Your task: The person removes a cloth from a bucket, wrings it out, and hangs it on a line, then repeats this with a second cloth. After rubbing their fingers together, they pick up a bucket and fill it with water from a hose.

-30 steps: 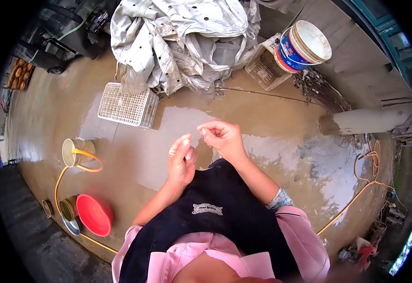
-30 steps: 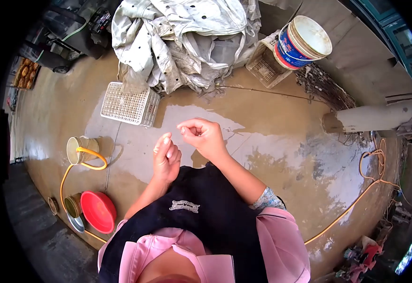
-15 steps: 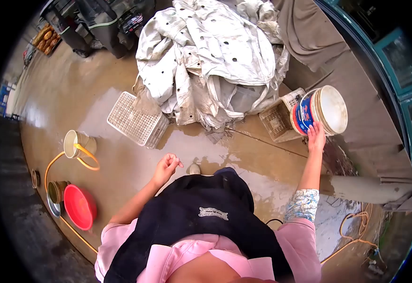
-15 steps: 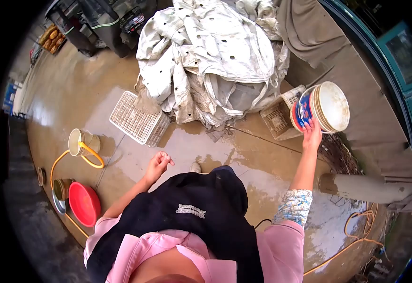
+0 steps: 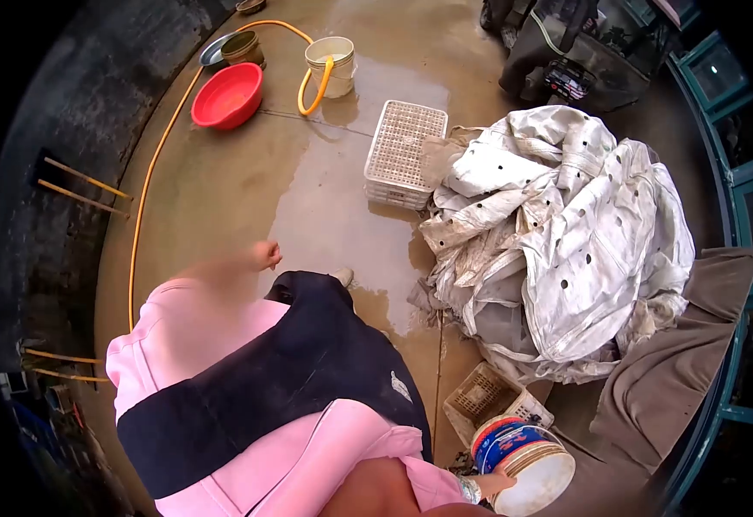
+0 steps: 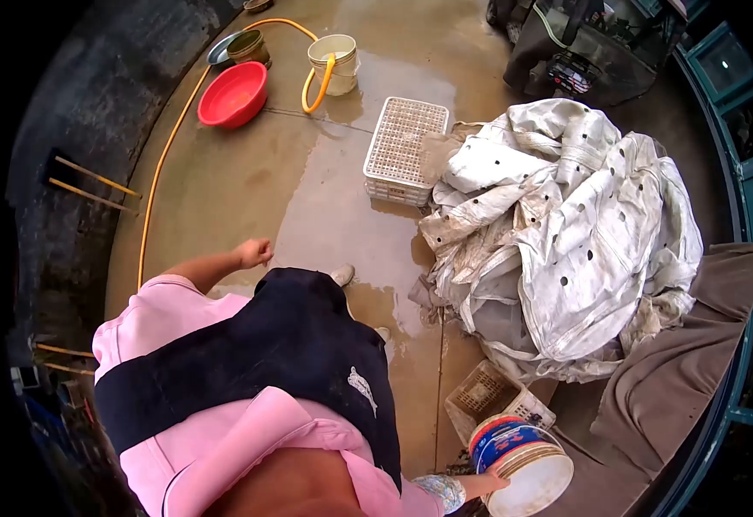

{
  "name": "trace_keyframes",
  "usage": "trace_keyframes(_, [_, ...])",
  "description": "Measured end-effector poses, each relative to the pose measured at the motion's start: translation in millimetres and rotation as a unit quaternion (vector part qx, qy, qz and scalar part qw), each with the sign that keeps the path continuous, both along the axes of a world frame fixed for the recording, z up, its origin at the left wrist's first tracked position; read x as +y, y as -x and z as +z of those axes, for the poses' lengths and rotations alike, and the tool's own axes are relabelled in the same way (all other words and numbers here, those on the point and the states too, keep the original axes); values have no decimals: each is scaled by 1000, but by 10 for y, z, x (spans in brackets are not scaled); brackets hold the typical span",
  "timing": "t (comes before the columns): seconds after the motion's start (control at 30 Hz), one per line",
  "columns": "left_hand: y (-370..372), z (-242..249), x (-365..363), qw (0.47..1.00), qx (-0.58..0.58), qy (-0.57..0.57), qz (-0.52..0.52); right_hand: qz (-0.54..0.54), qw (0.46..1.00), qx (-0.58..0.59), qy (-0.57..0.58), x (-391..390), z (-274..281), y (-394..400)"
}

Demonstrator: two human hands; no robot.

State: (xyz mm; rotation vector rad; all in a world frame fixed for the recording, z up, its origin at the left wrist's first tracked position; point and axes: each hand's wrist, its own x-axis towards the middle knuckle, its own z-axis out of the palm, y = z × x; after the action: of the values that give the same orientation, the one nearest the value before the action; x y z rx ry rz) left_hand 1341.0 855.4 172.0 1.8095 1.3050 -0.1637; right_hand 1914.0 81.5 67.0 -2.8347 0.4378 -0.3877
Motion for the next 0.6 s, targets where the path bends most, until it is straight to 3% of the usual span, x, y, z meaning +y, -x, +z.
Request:
trace_keyframes(0.1, [287, -26, -436, 995, 79, 3, 60, -38, 979, -61, -190, 473, 85, 84])
trace_keyframes(0.17, [395, -31, -636, 992, 111, -7, 66, -96, 902, -4, -421, 1156, 286, 227])
trace_keyframes(0.23, [565, -181, -788, 987, 116, -6, 110, -120, 824, 51, -551, 1800, 509, 390])
trace_keyframes(0.37, [1114, -780, -884, 985, 95, -82, 116, -135, 716, 125, -673, 2743, 939, 723])
trace_keyframes(0.43, [884, -329, -653, 983, 93, 30, 152, -138, 674, 135, -713, 3208, 1116, 896])
trace_keyframes(0.5, [1053, -528, -515, 989, 75, -9, 125, -137, 642, 144, -741, 3683, 1371, 1071])
trace_keyframes(0.57, [1463, -1261, -475, 982, 72, -170, 43, -120, 619, 156, -760, 4208, 1576, 1243])
trace_keyframes(0.6, [1571, -1372, -361, 982, 60, -169, 63, -107, 610, 162, -768, 4517, 1661, 1346])
